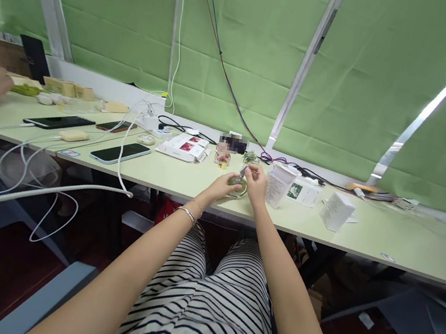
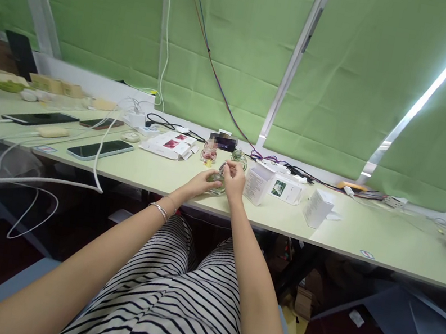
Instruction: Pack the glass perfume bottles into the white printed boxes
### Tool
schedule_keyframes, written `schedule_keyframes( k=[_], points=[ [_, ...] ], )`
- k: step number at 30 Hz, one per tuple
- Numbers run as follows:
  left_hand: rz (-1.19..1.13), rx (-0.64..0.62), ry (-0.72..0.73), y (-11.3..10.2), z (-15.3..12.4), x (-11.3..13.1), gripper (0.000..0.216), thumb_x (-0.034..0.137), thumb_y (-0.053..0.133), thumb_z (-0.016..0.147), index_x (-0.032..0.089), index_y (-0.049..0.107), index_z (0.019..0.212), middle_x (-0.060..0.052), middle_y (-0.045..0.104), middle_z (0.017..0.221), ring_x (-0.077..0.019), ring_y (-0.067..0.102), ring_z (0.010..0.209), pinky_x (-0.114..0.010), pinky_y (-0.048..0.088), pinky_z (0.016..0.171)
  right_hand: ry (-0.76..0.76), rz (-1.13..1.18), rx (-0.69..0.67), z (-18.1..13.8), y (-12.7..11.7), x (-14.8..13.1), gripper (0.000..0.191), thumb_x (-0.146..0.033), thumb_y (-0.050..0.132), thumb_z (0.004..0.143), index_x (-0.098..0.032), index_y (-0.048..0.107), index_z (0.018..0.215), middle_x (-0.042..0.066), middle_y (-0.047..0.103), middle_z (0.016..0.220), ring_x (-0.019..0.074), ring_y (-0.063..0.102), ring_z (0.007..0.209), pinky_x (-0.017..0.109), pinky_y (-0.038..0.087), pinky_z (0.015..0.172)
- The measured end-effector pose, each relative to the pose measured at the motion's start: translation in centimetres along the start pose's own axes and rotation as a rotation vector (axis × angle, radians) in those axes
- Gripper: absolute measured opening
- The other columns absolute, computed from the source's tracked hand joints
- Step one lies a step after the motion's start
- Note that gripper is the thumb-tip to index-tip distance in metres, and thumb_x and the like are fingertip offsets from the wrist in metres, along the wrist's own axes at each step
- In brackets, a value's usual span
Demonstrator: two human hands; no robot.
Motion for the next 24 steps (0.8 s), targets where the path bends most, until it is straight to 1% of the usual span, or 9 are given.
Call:
schedule_keyframes(
  k=[3,6,9,12,15,17,24],
  points=[
    [0.002,-0.019,0.035,0.1,0.1,0.0,0.039,0.036,0.062,0.071,0.014,0.056,0.103,-0.008,0.062,0.105,-0.0225,0.056,0.097,-0.034,0.043,0.086,0.048,0.046,-0.088,-0.2,0.5,0.5,0.026,-0.037,0.051,0.076,-0.017,0.056,0.093,0.007,0.064,0.097,0.0175,0.062,0.082,0.032,0.05,0.076],
    [0.006,-0.023,0.037,0.1,0.1,-0.1,0.039,0.037,0.061,0.071,0.014,0.057,0.102,-0.008,0.062,0.105,-0.0223,0.056,0.098,-0.033,0.043,0.085,0.043,0.056,-0.134,-0.4,0.5,0.9,0.027,-0.035,0.05,0.077,-0.018,0.055,0.098,0.007,0.064,0.098,0.018,0.061,0.086,0.033,0.049,0.08],
    [0.013,-0.008,0.015,0.0,0.1,-0.3,0.042,0.038,0.061,0.071,0.014,0.055,0.105,-0.008,0.062,0.106,-0.0221,0.056,0.097,-0.033,0.043,0.084,0.026,0.029,-0.203,-0.5,0.4,1.3,0.031,-0.027,0.046,0.077,-0.02,0.051,0.106,0.006,0.063,0.1,0.0179,0.059,0.092,0.034,0.047,0.084],
    [0.026,-0.006,-0.005,0.1,0.2,-0.4,0.042,0.039,0.062,0.071,0.014,0.055,0.104,-0.007,0.063,0.101,-0.0216,0.057,0.094,-0.033,0.044,0.083,0.028,0.013,-0.248,-0.8,0.4,1.5,0.04,-0.015,0.038,0.074,-0.021,0.047,0.112,0.004,0.063,0.099,0.0166,0.058,0.092,0.035,0.045,0.089],
    [0.009,-0.016,0.008,0.1,0.2,-0.2,0.043,0.037,0.062,0.071,0.014,0.055,0.106,-0.007,0.063,0.103,-0.0214,0.057,0.094,-0.034,0.044,0.085,0.023,-0.002,-0.272,-1.0,0.5,1.6,0.049,-0.007,0.033,0.069,-0.023,0.046,0.113,0.002,0.062,0.098,0.0164,0.057,0.096,0.036,0.042,0.093],
    [-0.003,-0.016,0.01,0.1,0.2,-0.2,0.044,0.036,0.062,0.071,0.014,0.055,0.109,-0.008,0.063,0.106,-0.0217,0.057,0.096,-0.035,0.044,0.086,0.024,-0.026,-0.279,-1.1,0.6,1.6,0.051,-0.005,0.032,0.067,-0.023,0.046,0.112,0.002,0.062,0.098,0.0163,0.057,0.098,0.036,0.042,0.093],
    [-0.022,-0.013,-0.025,0.2,0.0,0.0,0.045,0.037,0.063,0.069,0.015,0.055,0.108,-0.007,0.063,0.108,-0.0219,0.057,0.097,-0.034,0.045,0.085,0.008,-0.038,-0.26,-1.3,0.7,1.6,0.049,-0.005,0.03,0.07,-0.023,0.047,0.112,0.002,0.064,0.098,0.0158,0.058,0.099,0.035,0.043,0.093]
  ],
)
Point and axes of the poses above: each hand's wrist, its own z-axis towards the middle knuckle, its own y-axis out of the palm, x = y × z, the point moved 4 cm from there along z, towards the middle knuckle
